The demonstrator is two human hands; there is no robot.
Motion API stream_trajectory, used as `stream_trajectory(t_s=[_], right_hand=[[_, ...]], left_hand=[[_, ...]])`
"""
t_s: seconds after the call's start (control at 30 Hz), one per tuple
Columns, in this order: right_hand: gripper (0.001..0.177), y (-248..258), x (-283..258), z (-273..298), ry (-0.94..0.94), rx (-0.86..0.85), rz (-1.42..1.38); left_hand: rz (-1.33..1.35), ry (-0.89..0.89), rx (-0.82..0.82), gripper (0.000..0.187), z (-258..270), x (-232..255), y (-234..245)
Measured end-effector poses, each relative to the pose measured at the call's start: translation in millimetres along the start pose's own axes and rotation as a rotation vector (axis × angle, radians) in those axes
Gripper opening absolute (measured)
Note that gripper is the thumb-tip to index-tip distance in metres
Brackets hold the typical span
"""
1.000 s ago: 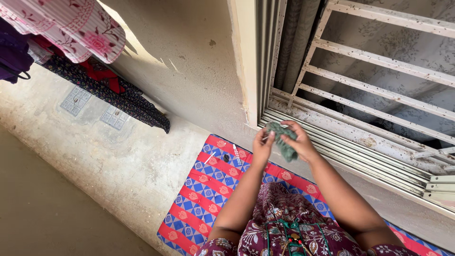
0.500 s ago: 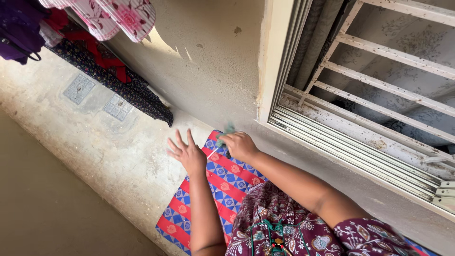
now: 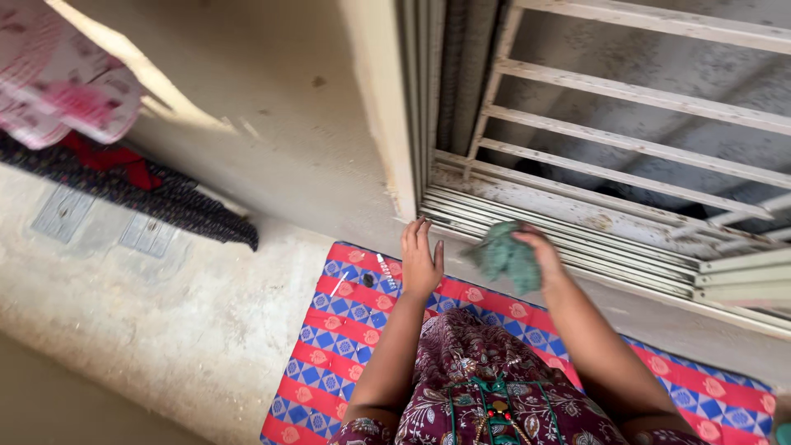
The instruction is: The person sits on a mat and wipes a metal window grill with a green cloth. They clean the horizontal and vertical bars of the grill, moving the cloth back and forth to remove dust and grime.
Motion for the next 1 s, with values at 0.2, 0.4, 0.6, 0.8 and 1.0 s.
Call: stream_trajectory(t_s=[0.2,0.4,0.6,0.8,1.0], right_hand=[[0.029,119,-63,41,0.477,-0.035,-0.318],[0.041,94,-33,-25,0.869,0.112,0.729],[0.067,-13,-37,-91,0.877,0.230,1.568],[0.054,-85,-25,-123,0.392,0.169,1.563],[0.034,-131,-19,-125,0.640,0.248,1.420]], left_hand=[[0.046,-0.090,-0.143,0.048,-25,14,-61],[-0.127,-0.134,-0.173,0.038,-59,-15,-106],[-0.208,-0.114,-0.168,0.046,-75,-38,-125],[-0.228,-0.002,-0.193,0.069,-75,-34,-117],[-0.152,0.018,-0.123,0.071,-73,-39,-118]])
Point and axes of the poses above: each hand's wrist, its own z-axis away from the middle knuckle, its own y-axis out of the back of the hand, x = y × z, the point moved 3 cm from there along -z, towards the middle knuckle, and after that the axes turned 1 degree about x, right-handed, at the moved point
